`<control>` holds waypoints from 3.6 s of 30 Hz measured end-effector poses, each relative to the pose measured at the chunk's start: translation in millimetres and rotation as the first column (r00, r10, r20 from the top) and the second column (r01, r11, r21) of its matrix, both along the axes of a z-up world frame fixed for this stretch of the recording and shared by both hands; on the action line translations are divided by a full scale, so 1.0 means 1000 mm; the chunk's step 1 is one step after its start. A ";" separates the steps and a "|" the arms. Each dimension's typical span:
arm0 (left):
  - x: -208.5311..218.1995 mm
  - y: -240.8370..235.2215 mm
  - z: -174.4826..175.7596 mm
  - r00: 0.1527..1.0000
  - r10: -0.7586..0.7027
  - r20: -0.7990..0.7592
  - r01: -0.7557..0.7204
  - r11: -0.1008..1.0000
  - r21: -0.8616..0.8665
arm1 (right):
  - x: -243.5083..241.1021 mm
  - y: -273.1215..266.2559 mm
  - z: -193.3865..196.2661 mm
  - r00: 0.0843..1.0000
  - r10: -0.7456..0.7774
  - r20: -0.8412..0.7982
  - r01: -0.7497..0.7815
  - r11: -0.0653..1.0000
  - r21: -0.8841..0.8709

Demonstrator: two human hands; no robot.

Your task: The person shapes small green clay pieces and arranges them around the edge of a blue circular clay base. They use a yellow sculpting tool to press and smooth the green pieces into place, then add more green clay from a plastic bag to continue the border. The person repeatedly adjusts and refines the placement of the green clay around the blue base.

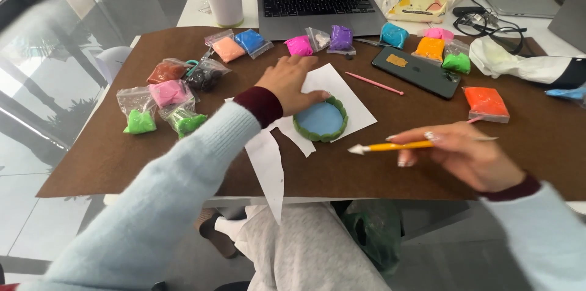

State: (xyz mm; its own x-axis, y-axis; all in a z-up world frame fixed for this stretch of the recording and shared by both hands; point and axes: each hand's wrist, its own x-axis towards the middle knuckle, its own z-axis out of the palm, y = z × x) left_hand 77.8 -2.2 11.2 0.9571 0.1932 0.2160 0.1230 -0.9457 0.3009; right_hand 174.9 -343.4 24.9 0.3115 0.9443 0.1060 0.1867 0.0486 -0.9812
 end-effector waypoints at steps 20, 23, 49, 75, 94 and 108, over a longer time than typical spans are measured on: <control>-0.066 0.022 0.035 0.942 0.141 -0.305 -0.113 0.988 0.109 | 0.044 -0.023 -0.051 0.883 -0.341 -0.323 0.404 0.903 0.149; -0.094 0.017 -0.018 0.984 0.137 -0.113 -0.129 0.989 0.071 | 0.040 -0.022 -0.051 0.873 -0.369 -0.320 0.427 0.895 0.131; -0.206 -0.104 0.004 0.940 0.205 0.271 0.297 -0.104 -0.949 | -0.179 0.079 0.002 0.836 -0.315 0.449 0.066 0.871 0.488; -0.218 -0.104 0.006 0.714 0.306 0.630 0.045 0.878 -0.476 | -0.169 0.069 0.048 0.829 -0.431 0.357 0.300 0.881 0.366; -0.231 -0.148 0.022 0.775 0.171 0.609 0.081 0.928 -0.364 | -0.164 0.081 0.054 0.948 -0.281 0.151 0.288 0.957 -0.029; -0.234 -0.149 0.024 0.787 0.155 0.598 0.073 0.938 -0.340 | -0.163 0.080 0.049 0.976 -0.212 0.042 0.212 0.977 0.006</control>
